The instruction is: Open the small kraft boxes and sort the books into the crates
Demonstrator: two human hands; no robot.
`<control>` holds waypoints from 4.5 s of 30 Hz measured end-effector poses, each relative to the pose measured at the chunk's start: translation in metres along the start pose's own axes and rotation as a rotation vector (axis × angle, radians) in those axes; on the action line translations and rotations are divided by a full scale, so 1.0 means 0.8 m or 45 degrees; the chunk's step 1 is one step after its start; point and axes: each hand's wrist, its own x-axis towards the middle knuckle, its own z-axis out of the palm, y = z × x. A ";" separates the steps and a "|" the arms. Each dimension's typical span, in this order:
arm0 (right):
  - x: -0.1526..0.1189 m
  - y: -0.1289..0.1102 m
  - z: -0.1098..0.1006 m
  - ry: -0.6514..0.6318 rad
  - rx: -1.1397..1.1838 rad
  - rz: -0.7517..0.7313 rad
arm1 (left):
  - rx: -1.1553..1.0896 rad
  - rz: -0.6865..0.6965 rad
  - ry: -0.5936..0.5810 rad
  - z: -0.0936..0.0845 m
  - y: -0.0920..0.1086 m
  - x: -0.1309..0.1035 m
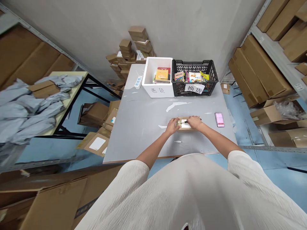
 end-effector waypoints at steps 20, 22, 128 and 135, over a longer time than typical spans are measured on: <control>-0.010 0.012 0.004 -0.065 0.078 0.061 | 0.175 0.089 0.006 0.000 0.032 -0.011; -0.008 0.011 0.004 -0.069 0.082 0.072 | 0.206 0.237 -0.033 0.000 0.036 -0.007; -0.081 0.160 0.153 0.131 1.379 0.176 | 0.616 0.209 -0.323 0.008 0.121 0.030; -0.082 0.146 0.146 0.287 1.043 0.080 | 0.628 0.195 -0.152 0.014 0.123 0.040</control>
